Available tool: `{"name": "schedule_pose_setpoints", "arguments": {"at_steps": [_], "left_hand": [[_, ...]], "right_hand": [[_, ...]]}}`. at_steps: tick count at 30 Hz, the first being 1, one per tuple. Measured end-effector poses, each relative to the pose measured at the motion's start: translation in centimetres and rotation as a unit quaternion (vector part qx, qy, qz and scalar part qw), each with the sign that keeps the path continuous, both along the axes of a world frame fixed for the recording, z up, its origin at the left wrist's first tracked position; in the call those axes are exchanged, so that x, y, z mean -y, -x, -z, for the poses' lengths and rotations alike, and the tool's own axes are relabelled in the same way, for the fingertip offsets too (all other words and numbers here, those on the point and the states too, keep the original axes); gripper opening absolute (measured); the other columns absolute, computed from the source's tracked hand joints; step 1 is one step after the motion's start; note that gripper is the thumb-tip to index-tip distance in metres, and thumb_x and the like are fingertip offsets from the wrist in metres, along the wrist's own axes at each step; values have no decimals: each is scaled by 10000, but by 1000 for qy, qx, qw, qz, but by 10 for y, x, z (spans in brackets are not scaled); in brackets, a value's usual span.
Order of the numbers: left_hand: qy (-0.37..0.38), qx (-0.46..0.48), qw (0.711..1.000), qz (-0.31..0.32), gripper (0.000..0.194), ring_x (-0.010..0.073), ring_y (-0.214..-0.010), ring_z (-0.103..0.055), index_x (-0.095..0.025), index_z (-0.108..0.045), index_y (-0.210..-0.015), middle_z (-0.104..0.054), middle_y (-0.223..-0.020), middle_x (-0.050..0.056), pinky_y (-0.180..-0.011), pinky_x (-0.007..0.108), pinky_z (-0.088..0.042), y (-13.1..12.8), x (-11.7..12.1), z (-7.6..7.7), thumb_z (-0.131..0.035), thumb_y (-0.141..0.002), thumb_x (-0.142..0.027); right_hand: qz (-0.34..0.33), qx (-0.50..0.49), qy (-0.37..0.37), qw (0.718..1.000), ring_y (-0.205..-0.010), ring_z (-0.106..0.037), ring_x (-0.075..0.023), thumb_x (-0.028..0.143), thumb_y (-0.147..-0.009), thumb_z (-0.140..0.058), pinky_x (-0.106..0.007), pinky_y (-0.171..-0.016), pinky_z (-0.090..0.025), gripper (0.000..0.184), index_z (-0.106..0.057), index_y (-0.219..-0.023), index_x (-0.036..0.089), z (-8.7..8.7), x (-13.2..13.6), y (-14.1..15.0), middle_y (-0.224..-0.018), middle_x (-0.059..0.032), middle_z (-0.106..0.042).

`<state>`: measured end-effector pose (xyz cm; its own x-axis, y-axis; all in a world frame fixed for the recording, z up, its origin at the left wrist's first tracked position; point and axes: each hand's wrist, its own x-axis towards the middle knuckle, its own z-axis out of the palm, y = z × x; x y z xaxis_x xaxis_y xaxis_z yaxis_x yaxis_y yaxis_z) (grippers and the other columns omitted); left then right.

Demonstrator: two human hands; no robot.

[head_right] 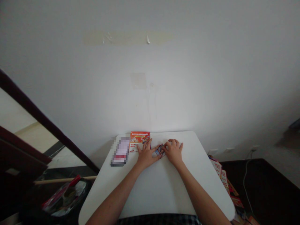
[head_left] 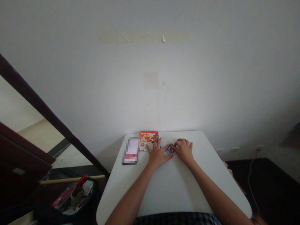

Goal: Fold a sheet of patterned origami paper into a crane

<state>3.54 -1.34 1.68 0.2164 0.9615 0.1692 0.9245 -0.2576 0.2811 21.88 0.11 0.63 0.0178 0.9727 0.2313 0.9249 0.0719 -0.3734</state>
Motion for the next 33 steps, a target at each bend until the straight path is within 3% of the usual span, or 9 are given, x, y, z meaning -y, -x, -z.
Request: {"name": "schedule_pose_setpoints", "arguments": {"at_steps": [10, 33], "left_hand": [[6, -7, 1000, -14, 627, 403, -1450, -249, -545, -500, -1362, -273, -1621, -34, -1113, 769, -24, -4, 2, -2, -574, -768, -731], [19, -17, 999, -35, 645, 409, -1478, -173, -535, -508, -1362, -280, -1616, -9, -1108, 767, -26, -7, 3, -6, -560, -756, -749]], "right_hand": [[12, -32, -7, 999, -1305, -371, -303, 448, -904, -592, -682, -1111, -166, 189, -714, -952, 312, 0, -4, -1, -1282, -38, -550], [22, 16, 5, 1000, -1317, -350, -309, 453, -931, -531, -693, -1100, -170, 228, -671, -1041, 311, -5, -3, 6, -1317, -53, -516]]}}
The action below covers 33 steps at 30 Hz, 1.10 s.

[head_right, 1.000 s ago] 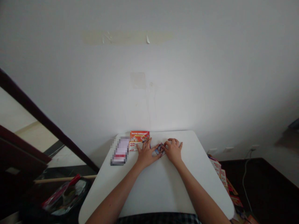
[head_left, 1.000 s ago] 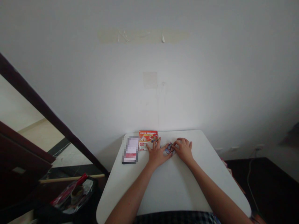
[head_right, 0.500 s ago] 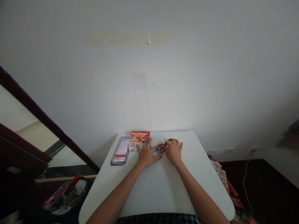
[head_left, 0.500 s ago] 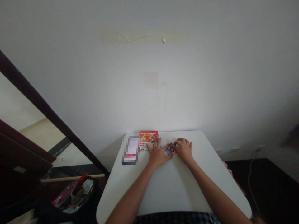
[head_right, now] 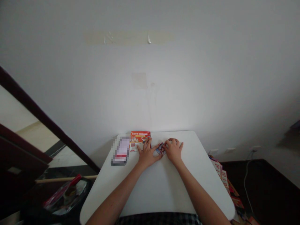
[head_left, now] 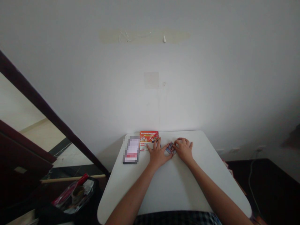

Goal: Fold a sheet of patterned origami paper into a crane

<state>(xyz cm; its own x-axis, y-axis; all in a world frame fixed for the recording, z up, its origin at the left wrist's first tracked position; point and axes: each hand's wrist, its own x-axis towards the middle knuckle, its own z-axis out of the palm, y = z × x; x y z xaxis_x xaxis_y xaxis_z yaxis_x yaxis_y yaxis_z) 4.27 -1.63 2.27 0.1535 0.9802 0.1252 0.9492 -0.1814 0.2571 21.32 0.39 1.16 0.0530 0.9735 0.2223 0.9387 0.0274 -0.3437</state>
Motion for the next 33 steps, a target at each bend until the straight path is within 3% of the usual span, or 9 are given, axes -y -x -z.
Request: {"name": "schedule_pose_setpoints", "arguments": {"at_steps": [17, 21, 26, 33], "left_hand": [[-28, 6, 1000, 10, 623, 383, -1478, -185, -552, -465, -1386, -299, -1608, -21, -1126, 746, -5, 0, 5, 0, -559, -793, -718], [-40, 16, 999, 25, 553, 368, -1463, -223, -556, -520, -1336, -269, -1621, -40, -1126, 750, -20, 0, 6, -1, -595, -802, -675], [-34, 15, 999, 37, 438, 358, -1461, -229, -545, -613, -1238, -277, -1619, -77, -1139, 732, 1, 0, 6, -1, -603, -813, -653], [-31, 10, 999, 25, 458, 372, -1469, -214, -575, -598, -1241, -288, -1613, -93, -1133, 742, -14, 0, 5, -3, -610, -794, -674]], "right_hand": [[-1, 8, 0, 1000, -1316, -360, -313, 450, -940, -514, -714, -1090, -169, 227, -652, -1062, 319, 2, -1, 1, -1331, -45, -507], [-1, 5, 6, 1000, -1331, -347, -312, 445, -941, -510, -715, -1094, -162, 228, -641, -1085, 325, 3, -2, 0, -1335, -47, -507], [5, 0, 12, 1000, -1335, -347, -305, 449, -940, -508, -699, -1105, -151, 234, -638, -1090, 324, 3, -3, 1, -1337, -46, -509], [-4, -57, 2, 998, -1292, -416, -281, 416, -936, -498, -615, -1117, -196, 241, -684, -1049, 314, 7, -7, -11, -1282, -42, -575]]}}
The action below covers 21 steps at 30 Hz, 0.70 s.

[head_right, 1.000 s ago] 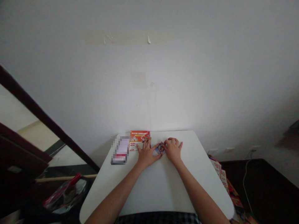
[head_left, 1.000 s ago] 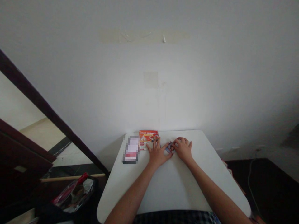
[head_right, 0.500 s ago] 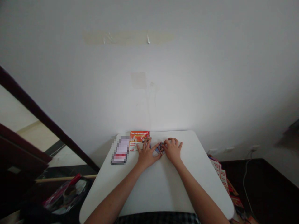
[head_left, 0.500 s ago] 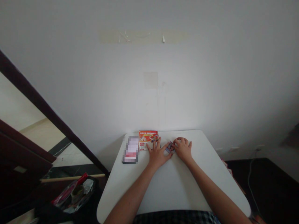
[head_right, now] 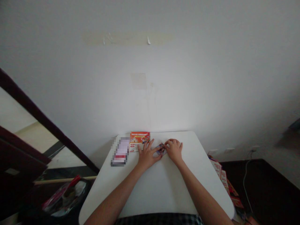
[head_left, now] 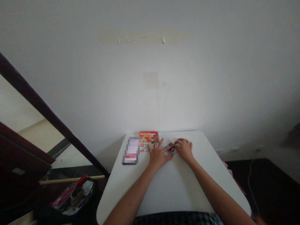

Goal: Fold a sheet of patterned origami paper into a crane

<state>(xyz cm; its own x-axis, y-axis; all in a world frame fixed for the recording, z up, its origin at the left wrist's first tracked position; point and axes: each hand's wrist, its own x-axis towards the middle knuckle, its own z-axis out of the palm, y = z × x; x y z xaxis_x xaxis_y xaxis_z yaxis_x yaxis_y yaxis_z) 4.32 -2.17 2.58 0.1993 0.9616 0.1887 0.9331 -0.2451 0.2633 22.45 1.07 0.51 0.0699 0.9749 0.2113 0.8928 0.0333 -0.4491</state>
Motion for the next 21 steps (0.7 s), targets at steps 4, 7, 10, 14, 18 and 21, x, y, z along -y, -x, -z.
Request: {"name": "schedule_pose_setpoints", "arguments": {"at_steps": [4, 7, 10, 14, 18, 21], "left_hand": [[5, 8, 1000, -3, 465, 360, -1478, -198, -576, -596, -1243, -289, -1613, -97, -1147, 718, 3, 0, 0, 0, -613, -790, -678], [-4, 13, 1000, 2, 449, 352, -1475, -212, -575, -601, -1237, -300, -1609, -91, -1143, 725, 11, 1, -1, 2, -587, -803, -690], [-13, 13, 1000, 1, 437, 357, -1466, -231, -570, -615, -1222, -317, -1602, -84, -1137, 733, 19, 1, -2, 4, -583, -804, -692], [-17, 9, 1000, 2, 440, 365, -1463, -235, -572, -617, -1218, -324, -1598, -86, -1132, 742, 22, 1, -1, 4, -583, -799, -701], [-11, 3, 1000, -4, 447, 370, -1462, -237, -577, -610, -1224, -314, -1602, -85, -1127, 750, 15, 0, 0, 1, -582, -796, -705], [-5, 7, 1000, -3, 453, 368, -1466, -227, -572, -608, -1230, -311, -1604, -78, -1131, 745, 16, 0, 0, 0, -597, -794, -693]], "right_hand": [[-36, -29, -26, 999, -1149, -541, -224, 386, -923, -508, -480, -1089, -293, 254, -725, -1019, 296, 8, -4, -19, -1175, -43, -645], [-70, -16, -45, 996, -1175, -535, -218, 374, -896, -565, -425, -1074, -314, 224, -751, -1010, 321, 13, -3, -27, -1201, -37, -639], [-82, -7, -47, 996, -1202, -509, -230, 368, -885, -599, -422, -1080, -302, 202, -768, -993, 348, 13, 0, -27, -1219, -38, -625], [-71, 2, -67, 995, -1197, -482, -248, 336, -873, -622, -414, -1062, -313, 192, -781, -981, 335, 9, 4, -21, -1188, -66, -614], [-53, 10, -77, 996, -1179, -478, -251, 302, -870, -618, -398, -1046, -327, 206, -784, -991, 312, 7, 7, -16, -1162, -80, -602], [-46, 13, -80, 996, -1163, -487, -245, 318, -885, -601, -389, -1048, -330, 214, -781, -999, 315, 6, 9, -15, -1153, -76, -601]]}}
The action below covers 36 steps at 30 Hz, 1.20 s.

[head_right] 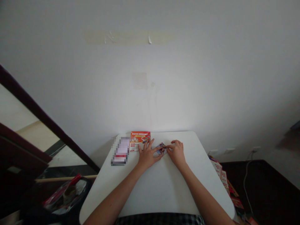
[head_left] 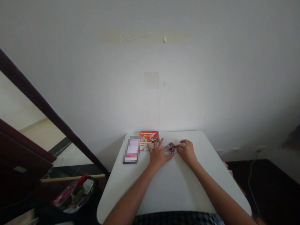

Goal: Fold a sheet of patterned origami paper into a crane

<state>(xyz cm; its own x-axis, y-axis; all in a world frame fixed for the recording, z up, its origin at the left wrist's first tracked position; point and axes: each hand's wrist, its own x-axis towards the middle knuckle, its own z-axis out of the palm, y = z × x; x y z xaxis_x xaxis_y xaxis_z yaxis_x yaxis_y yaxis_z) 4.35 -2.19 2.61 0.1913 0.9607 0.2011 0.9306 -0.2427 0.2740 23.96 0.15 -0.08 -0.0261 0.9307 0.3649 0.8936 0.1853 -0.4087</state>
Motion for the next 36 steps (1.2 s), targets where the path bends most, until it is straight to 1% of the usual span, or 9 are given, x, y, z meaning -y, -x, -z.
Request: {"name": "schedule_pose_setpoints", "arguments": {"at_steps": [4, 9, 18, 25, 29, 31, 36], "left_hand": [[8, 3, 1000, -3, 445, 374, -1466, -220, -573, -608, -1232, -314, -1602, -87, -1135, 741, 16, 0, 1, -2, -607, -799, -676], [12, 3, 1000, 0, 445, 364, -1467, -216, -568, -606, -1237, -313, -1603, -85, -1140, 731, 18, 1, 0, -1, -597, -806, -680], [16, 6, 1000, 17, 456, 372, -1471, -211, -597, -578, -1245, -284, -1617, -78, -1101, 778, 5, 4, -3, 3, -591, -800, -698], [21, -2, 1000, 19, 440, 388, -1470, -204, -588, -586, -1246, -281, -1619, -78, -1097, 782, 20, 5, -2, 1, -550, -823, -705], [30, -9, 999, 18, 379, 385, -1473, -199, -606, -578, -1240, -273, -1619, -98, -1098, 780, 20, 6, -4, 0, -532, -867, -649], [30, -16, 999, 17, 362, 387, -1472, -202, -617, -570, -1241, -268, -1621, -105, -1097, 783, 11, 7, -6, 1, -520, -883, -629], [19, -10, 999, 26, 362, 380, -1470, -217, -640, -555, -1235, -266, -1621, -98, -1064, 820, -13, 9, -8, 4, -519, -875, -648]], "right_hand": [[6, 4, 0, 1000, -1142, -504, -236, 357, -903, -584, -377, -1041, -343, 222, -775, -1011, 326, -1, 1, -1, -1151, -68, -603], [23, 4, 0, 1000, -1122, -515, -230, 364, -894, -598, -372, -1025, -349, 204, -775, -989, 330, -1, 0, 2, -1139, -58, -606], [52, 16, -13, 998, -1136, -501, -249, 407, -870, -637, -440, -1057, -304, 171, -766, -948, 325, -4, 5, 13, -1138, -54, -609], [44, 25, -6, 999, -1175, -486, -261, 387, -864, -640, -490, -1087, -281, 187, -745, -1011, 339, -4, 8, 13, -1197, -50, -597], [38, 23, 0, 999, -1193, -480, -268, 397, -880, -620, -524, -1104, -263, 201, -734, -1036, 340, -3, 11, 13, -1213, -54, -591], [37, 23, 3, 999, -1201, -476, -270, 401, -891, -602, -538, -1107, -261, 212, -728, -1050, 340, -3, 12, 13, -1219, -58, -588], [45, 29, 12, 999, -1207, -481, -271, 402, -888, -606, -563, -1109, -264, 214, -722, -1057, 342, -5, 14, 15, -1230, -55, -587]]}}
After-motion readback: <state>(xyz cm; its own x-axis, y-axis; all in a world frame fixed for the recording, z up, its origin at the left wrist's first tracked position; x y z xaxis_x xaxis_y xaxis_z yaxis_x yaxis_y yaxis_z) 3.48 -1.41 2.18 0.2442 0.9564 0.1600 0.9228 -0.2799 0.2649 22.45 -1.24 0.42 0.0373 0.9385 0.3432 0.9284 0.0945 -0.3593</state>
